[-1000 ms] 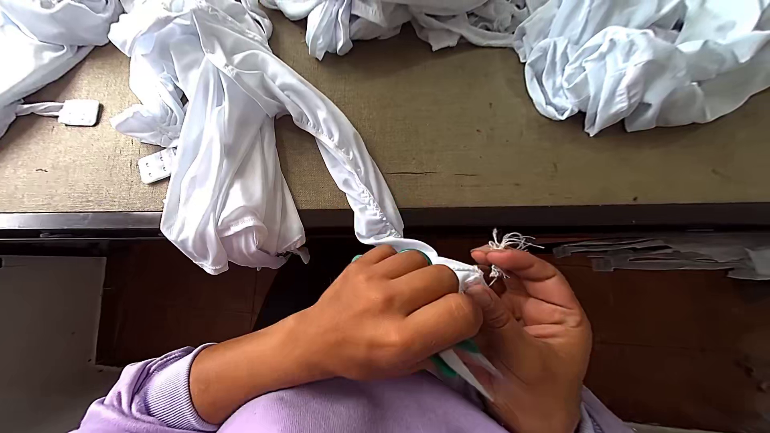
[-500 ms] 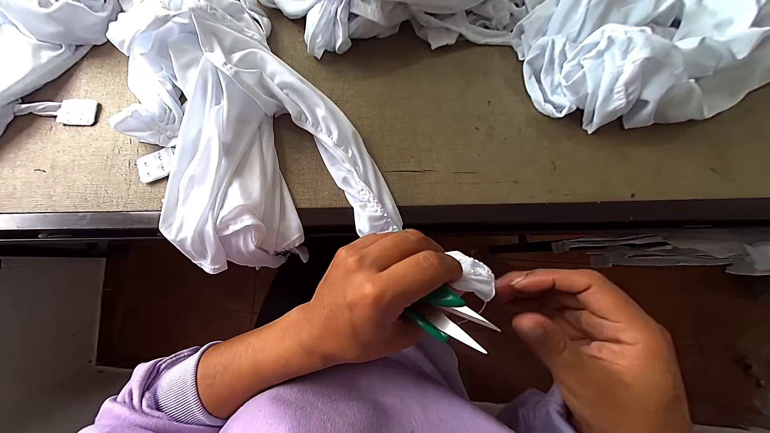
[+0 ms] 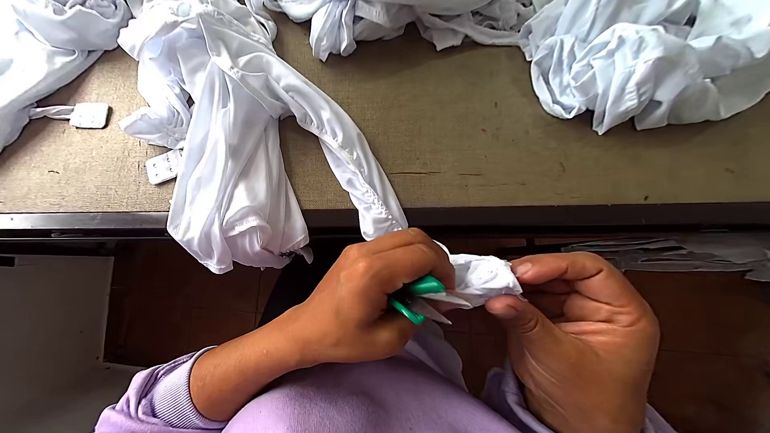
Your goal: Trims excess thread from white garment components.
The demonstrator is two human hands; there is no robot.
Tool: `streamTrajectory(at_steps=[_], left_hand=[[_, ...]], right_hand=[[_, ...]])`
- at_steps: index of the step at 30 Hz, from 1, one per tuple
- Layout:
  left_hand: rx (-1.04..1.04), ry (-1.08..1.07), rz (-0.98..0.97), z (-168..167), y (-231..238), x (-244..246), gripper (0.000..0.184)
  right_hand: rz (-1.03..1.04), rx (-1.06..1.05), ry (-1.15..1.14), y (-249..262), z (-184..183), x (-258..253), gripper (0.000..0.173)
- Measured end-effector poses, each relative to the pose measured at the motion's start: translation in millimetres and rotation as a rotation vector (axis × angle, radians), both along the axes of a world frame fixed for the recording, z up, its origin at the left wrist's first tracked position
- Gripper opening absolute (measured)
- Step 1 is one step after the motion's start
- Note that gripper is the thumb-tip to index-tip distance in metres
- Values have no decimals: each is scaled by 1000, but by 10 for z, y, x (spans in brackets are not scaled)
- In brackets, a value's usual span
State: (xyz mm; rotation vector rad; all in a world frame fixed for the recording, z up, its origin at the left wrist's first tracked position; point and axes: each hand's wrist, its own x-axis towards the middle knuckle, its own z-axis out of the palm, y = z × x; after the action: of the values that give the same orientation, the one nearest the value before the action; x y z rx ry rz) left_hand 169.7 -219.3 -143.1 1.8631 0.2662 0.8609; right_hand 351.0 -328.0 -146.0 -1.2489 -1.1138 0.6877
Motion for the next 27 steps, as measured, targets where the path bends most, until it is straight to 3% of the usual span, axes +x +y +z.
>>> streamTrajectory(at_steps=[5, 7, 10, 13, 17, 22, 27], left_hand=[[-191, -36, 17, 53, 40, -32, 4], [-213, -62, 34, 57, 41, -3, 3], [-235, -132, 92, 48, 81, 55, 16], [-261, -137, 122, 66, 138, 68, 24], [-254, -114, 84, 52, 144, 58, 23], [-212, -108, 59, 34, 145, 23, 23], [2, 82, 95, 15, 178, -82, 21]], right_hand=[[11, 5, -116, 1, -13, 1, 22], [52, 5, -89, 10, -9, -37, 30], [274, -21, 83, 18, 4, -2, 45], [358, -67, 114, -2, 15, 18, 46], [359, -27, 65, 12, 40, -4, 40], [214, 24, -42, 36, 25, -40, 16], [138, 22, -168, 27, 63, -65, 9]])
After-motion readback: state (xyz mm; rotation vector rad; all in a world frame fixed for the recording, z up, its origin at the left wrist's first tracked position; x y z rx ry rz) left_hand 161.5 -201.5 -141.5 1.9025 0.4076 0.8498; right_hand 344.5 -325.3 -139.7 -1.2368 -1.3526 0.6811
